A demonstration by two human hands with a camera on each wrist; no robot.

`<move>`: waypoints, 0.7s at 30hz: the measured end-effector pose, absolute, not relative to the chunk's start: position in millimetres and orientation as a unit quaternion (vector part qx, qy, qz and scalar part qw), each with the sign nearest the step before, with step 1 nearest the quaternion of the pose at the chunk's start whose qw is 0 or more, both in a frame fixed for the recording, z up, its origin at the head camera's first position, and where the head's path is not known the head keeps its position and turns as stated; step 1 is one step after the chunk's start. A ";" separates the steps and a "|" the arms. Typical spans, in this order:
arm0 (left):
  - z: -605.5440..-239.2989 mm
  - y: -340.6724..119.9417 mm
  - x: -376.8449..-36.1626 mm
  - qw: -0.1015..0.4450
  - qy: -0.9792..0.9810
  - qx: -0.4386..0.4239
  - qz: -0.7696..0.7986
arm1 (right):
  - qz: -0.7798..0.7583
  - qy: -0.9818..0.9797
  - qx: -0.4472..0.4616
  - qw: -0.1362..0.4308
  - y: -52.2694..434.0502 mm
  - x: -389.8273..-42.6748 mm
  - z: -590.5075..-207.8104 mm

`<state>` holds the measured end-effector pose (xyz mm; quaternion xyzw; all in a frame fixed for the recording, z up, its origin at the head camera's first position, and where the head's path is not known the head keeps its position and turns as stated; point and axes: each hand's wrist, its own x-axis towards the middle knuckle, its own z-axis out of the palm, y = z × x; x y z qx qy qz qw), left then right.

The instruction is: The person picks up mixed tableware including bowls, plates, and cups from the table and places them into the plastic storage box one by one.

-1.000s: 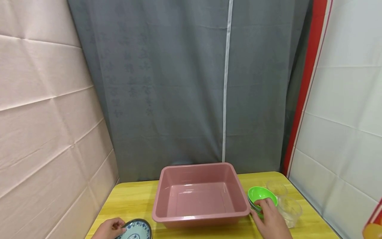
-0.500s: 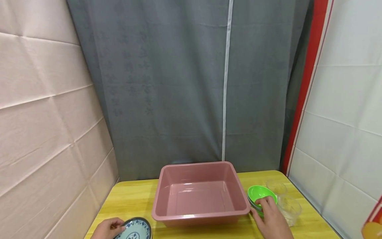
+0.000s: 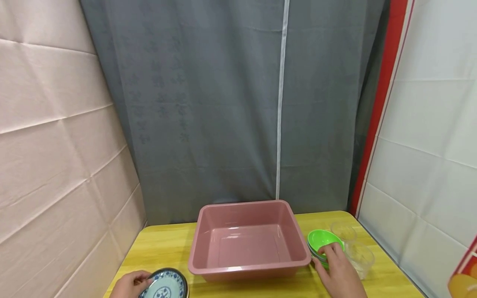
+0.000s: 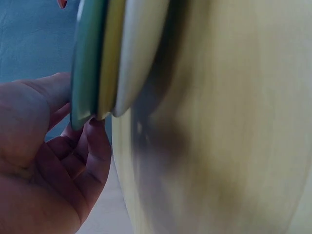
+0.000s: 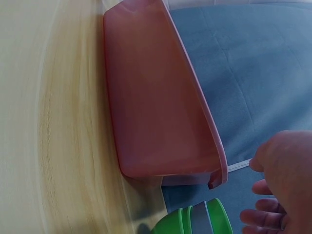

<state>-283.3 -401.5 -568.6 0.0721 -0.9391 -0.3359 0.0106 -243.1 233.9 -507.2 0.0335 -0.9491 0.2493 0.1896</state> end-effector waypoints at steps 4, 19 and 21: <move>-564.2 -399.7 -281.8 0.023 -0.934 0.076 -0.349 | 0.250 -0.947 0.038 0.197 234.0 -242.0 -506.8; -556.8 -410.0 -274.7 0.020 -0.897 0.096 -0.430 | 0.306 -0.943 0.012 0.130 245.0 -244.9 -504.4; -552.8 -411.0 -272.5 0.022 -0.891 0.098 -0.442 | 0.323 -0.939 0.006 0.121 247.7 -244.9 -502.7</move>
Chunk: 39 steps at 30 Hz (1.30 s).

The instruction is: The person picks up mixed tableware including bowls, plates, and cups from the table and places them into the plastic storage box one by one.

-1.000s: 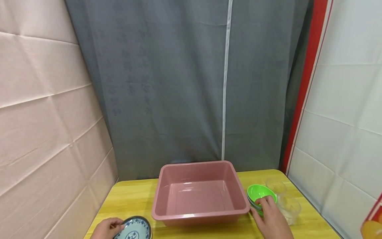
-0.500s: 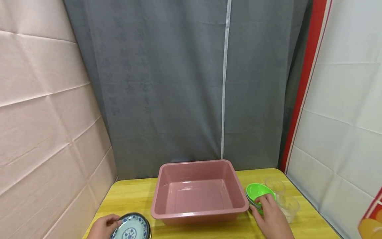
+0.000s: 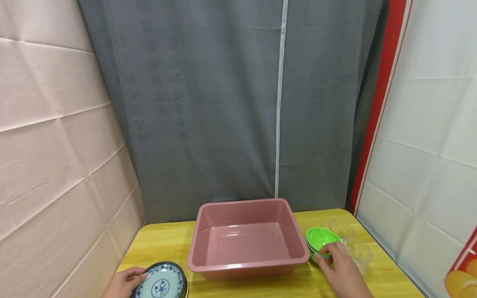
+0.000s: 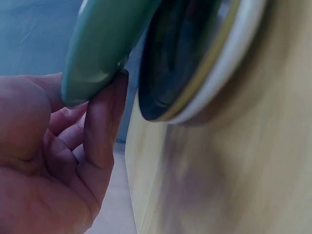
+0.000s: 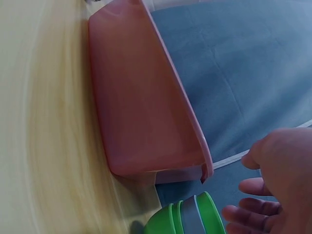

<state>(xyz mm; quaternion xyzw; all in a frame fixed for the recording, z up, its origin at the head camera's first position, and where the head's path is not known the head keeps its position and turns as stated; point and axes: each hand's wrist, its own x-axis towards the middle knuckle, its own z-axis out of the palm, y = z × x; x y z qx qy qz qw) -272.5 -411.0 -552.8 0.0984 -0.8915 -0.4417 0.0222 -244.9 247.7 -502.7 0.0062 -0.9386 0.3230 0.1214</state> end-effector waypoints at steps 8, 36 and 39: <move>-537.4 -421.5 -265.6 0.025 -0.871 0.132 -0.472 | 0.374 -0.924 -0.008 0.087 248.0 -247.2 -499.0; -452.2 -352.2 -261.4 0.072 -0.781 0.123 -0.608 | 0.498 -0.865 0.018 0.056 214.4 -249.2 -466.6; -449.6 -336.1 -267.6 0.069 -0.779 0.110 -0.613 | 0.515 -0.856 0.040 0.038 205.9 -249.5 -464.8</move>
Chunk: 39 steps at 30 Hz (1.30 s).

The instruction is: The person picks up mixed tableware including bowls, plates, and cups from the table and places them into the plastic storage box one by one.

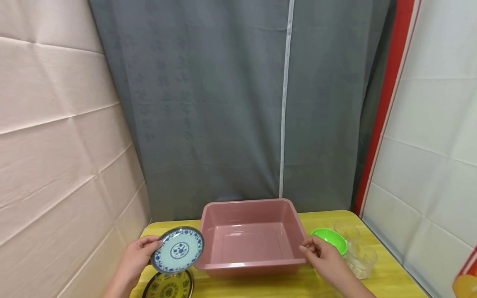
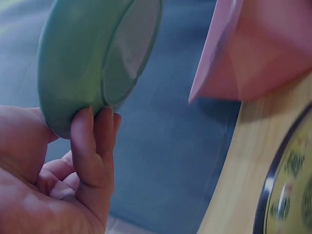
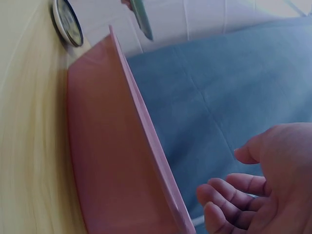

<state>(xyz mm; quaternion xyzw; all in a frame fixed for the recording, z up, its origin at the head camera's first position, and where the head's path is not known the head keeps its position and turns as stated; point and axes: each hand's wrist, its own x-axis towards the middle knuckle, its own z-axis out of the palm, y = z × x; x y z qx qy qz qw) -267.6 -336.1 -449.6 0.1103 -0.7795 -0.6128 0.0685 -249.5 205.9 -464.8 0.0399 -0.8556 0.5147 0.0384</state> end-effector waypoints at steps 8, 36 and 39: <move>-443.2 -288.0 -279.8 0.065 -0.787 0.082 -0.608 | 0.555 -0.823 0.121 0.005 182.6 -257.5 -459.9; -440.4 -167.1 -291.6 0.035 -0.791 -0.064 -0.608 | 0.677 -0.723 0.116 -0.078 127.3 -280.5 -456.9; -440.6 -161.1 -291.8 0.034 -0.792 -0.068 -0.605 | 0.689 -0.709 0.115 -0.093 127.8 -281.6 -457.8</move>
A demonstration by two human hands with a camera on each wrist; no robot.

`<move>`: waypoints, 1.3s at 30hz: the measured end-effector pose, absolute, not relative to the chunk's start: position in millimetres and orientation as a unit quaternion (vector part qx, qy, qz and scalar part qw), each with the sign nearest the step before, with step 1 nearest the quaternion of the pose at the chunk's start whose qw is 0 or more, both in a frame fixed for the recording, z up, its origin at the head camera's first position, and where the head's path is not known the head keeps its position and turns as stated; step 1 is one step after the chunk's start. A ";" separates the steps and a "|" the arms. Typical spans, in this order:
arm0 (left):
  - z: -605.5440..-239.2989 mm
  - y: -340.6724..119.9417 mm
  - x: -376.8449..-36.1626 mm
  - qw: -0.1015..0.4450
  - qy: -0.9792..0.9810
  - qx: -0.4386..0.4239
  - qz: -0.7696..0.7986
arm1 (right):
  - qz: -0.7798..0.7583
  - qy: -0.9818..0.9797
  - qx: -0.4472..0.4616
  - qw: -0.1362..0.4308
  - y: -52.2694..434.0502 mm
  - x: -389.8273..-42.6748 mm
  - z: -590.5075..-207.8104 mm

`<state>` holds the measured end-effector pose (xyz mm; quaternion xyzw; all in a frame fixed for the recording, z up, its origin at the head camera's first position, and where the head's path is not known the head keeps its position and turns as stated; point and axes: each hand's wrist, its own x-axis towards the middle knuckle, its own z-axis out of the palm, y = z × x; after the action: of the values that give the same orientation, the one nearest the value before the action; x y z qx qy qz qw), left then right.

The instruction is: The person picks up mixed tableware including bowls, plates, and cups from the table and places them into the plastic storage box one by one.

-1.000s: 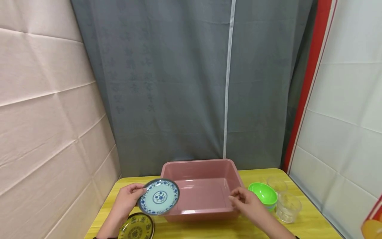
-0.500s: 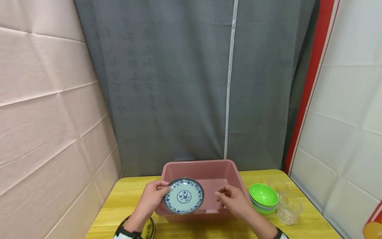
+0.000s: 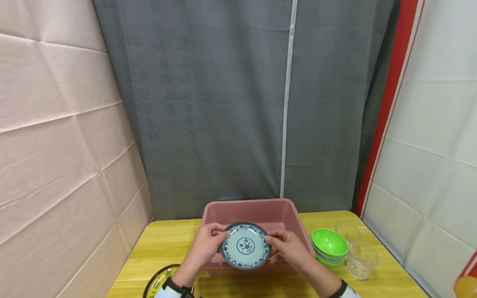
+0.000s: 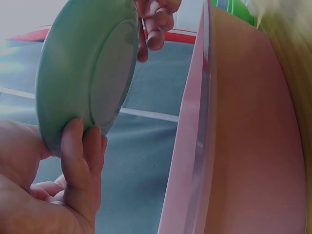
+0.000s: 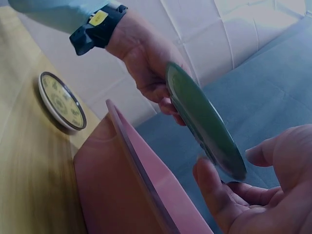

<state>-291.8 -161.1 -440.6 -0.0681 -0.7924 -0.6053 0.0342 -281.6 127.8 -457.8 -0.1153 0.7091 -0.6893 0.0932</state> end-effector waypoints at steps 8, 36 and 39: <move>-442.5 -148.1 -291.0 0.045 -0.788 -0.080 -0.609 | -0.714 0.687 -0.096 0.099 129.8 -282.4 -458.0; -444.7 -153.8 -294.4 0.047 -0.800 -0.075 -0.594 | -0.725 0.672 -0.090 0.119 138.1 -293.8 -461.8; -443.5 -158.2 -293.0 0.056 -0.796 -0.068 -0.599 | -0.720 0.677 -0.090 0.123 142.8 -297.7 -460.7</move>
<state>-293.0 -158.2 -443.5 -0.0683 -0.7955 -0.5995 0.0555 -297.7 142.8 -460.7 -0.0898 0.6773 -0.7196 0.1235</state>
